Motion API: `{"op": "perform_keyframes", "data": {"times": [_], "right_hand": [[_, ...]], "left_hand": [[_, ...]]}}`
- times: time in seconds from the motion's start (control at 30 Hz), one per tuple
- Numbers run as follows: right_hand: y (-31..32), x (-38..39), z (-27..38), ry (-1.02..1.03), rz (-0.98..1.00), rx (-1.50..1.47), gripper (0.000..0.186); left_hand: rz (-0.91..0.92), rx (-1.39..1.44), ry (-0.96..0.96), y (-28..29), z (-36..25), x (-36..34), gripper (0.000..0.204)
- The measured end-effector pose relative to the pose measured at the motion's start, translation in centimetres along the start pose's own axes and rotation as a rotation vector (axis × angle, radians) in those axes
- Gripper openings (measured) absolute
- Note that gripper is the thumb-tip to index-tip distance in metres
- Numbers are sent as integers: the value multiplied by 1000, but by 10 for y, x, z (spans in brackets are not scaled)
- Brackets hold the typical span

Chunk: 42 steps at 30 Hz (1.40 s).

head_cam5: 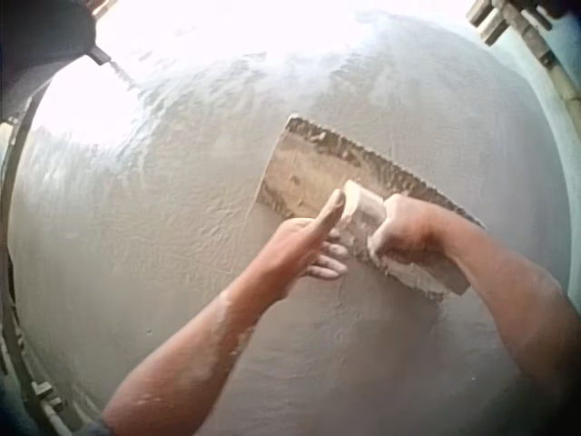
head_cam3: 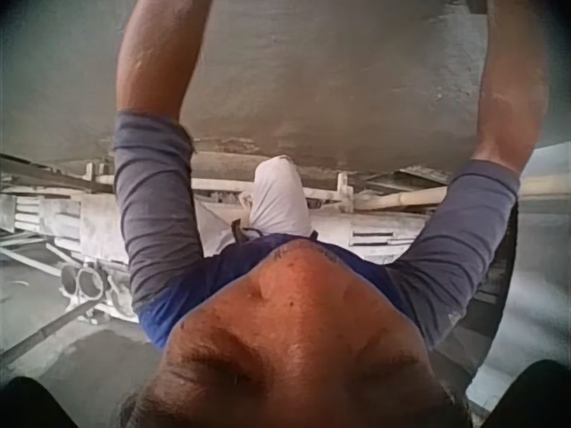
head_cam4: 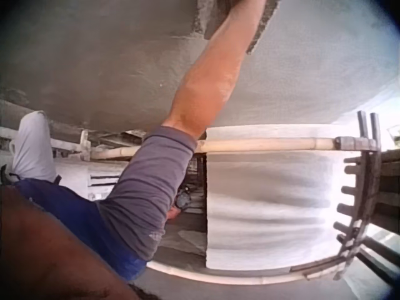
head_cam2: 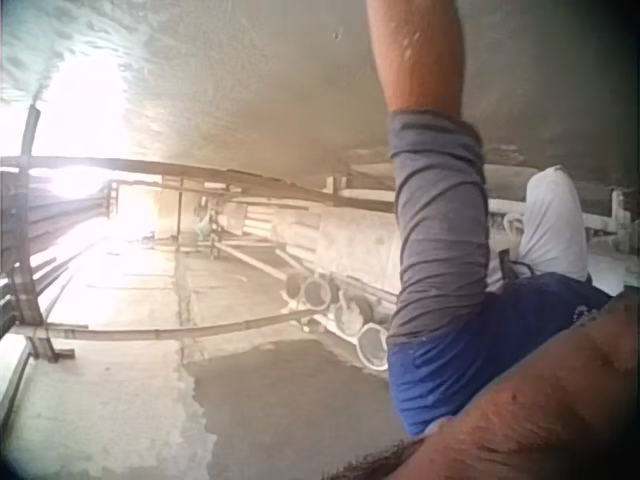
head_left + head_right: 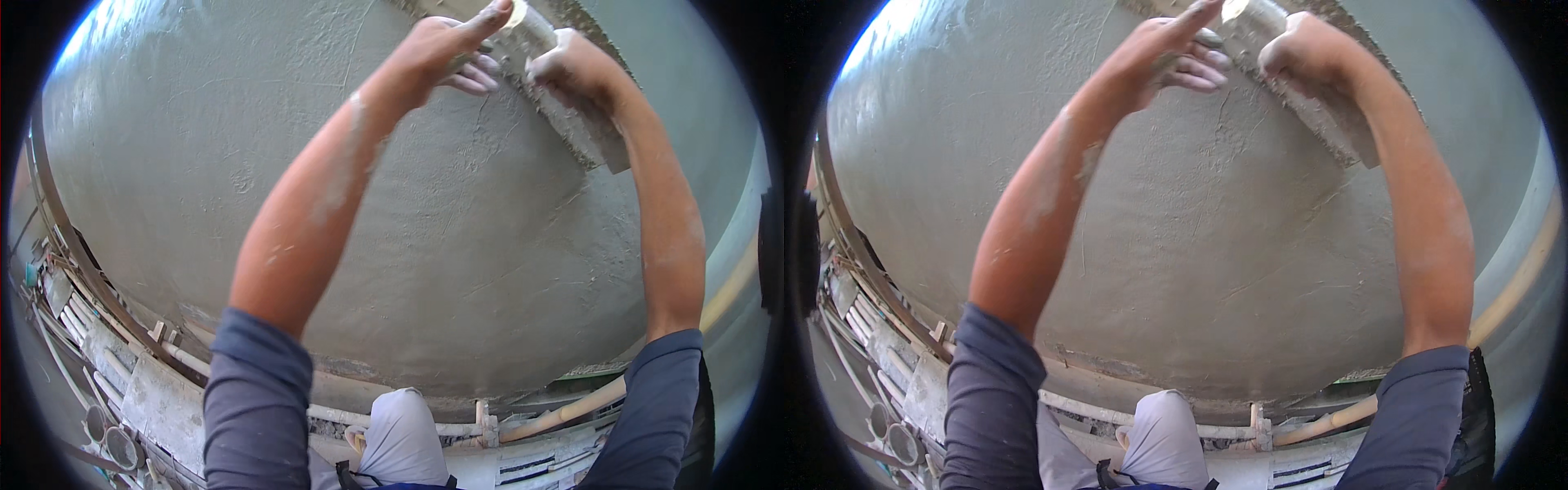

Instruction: The person touches the wall surface with their hand and smooths plaster over the wall using a plastering trowel.

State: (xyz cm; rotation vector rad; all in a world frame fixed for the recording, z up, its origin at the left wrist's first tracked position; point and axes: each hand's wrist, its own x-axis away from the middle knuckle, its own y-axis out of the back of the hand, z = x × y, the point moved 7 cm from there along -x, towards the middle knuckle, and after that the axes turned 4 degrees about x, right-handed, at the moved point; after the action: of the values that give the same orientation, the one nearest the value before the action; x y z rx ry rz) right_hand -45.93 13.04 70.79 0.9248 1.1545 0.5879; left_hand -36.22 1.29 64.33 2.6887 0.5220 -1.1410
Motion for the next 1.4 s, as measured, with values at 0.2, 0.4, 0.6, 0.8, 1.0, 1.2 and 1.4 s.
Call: {"op": "perform_keyframes", "data": {"times": [0.2,0.4,0.6,0.8,1.0,1.2,1.4], "right_hand": [[79,6,-50,-18,-177,-203,15],[125,58,-201,-249,-399,-506,16],[88,195,-313,-471,-777,-652,12],[-47,242,-286,-550,-741,-1042,10],[-147,208,-222,-300,-382,-1503,17],[-159,217,-286,-372,-509,-1314,22],[-122,310,-351,-735,-941,-923,23]], "left_hand": [[-62,-592,-183,88,-29,112,73],[-379,-590,311,208,8,337,39],[-1232,-708,747,285,56,773,40],[-387,-1496,1563,275,80,1016,82],[-846,-1132,1218,240,72,876,59],[-773,-1197,955,200,38,802,50],[-706,-1295,1144,170,29,897,49]]}}
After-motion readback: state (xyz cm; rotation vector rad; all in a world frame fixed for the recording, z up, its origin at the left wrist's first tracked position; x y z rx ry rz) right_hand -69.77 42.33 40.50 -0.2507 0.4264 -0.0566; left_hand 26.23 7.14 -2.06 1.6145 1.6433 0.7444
